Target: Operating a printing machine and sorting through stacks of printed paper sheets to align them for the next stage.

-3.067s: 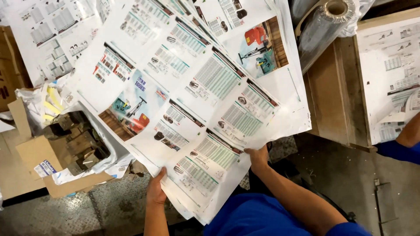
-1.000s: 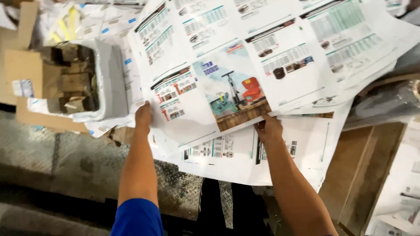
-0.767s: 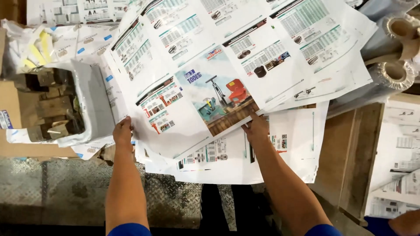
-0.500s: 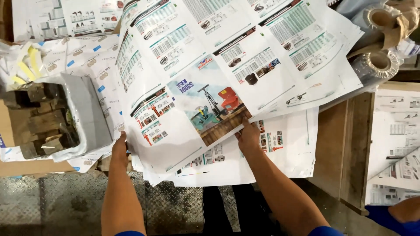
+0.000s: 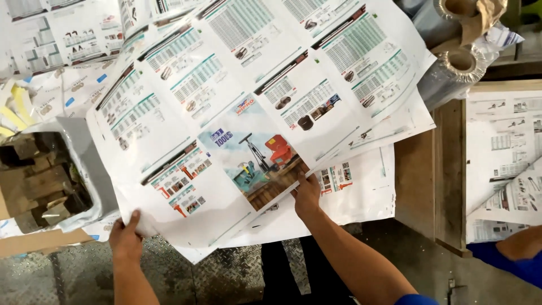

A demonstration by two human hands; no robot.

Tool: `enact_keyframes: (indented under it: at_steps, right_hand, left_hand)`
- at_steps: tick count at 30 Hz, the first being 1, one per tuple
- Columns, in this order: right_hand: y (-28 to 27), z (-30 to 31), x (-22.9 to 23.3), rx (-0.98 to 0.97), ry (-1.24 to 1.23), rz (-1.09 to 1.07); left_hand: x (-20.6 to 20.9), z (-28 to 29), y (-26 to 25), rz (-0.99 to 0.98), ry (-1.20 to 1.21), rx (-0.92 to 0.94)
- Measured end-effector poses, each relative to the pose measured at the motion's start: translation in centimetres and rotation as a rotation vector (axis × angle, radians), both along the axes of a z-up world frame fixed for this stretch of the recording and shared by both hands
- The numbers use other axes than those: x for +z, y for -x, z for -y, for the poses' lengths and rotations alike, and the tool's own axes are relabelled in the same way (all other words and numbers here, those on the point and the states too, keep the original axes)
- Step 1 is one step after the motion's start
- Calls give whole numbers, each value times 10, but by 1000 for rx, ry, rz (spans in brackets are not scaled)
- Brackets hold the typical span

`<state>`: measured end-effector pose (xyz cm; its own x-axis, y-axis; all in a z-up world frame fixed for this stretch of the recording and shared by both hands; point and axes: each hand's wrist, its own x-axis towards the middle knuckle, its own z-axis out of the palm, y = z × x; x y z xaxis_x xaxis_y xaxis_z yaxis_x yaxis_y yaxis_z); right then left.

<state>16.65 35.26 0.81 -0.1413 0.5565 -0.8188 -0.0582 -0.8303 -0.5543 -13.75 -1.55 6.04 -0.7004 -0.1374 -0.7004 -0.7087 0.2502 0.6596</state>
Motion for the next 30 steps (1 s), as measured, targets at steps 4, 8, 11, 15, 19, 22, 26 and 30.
enact_keyframes:
  at_steps: [4, 8, 11, 15, 19, 22, 26, 30]
  right_hand:
    - [-16, -2, -19, -47, -22, 56]
    - [-27, -11, -21, 36, -391, -27]
    - [-40, -31, -42, 233, -599, 201]
    - [-7, -73, 41, 352, -427, 441]
    - [1, -131, 44, 375, -468, 276]
    - [-5, -190, 30, 571, -732, 422]
    - [0, -284, 26, 806, -933, 528]
    - [1, -341, 41, 667, -800, 373]
  left_hand:
    - [-3, 35, -57, 290, 202, -256]
    - [-142, 149, -143, 442, 47, -233]
    - [-139, 133, -168, 392, -87, -116]
    - [-138, 113, -204, 281, -361, 129]
    - [-122, 73, -214, 125, -564, 324]
    - [-99, 45, -207, 14, -625, 409]
    - [-93, 19, -210, 41, -710, 445]
    - [-58, -46, -225, 171, -664, 261]
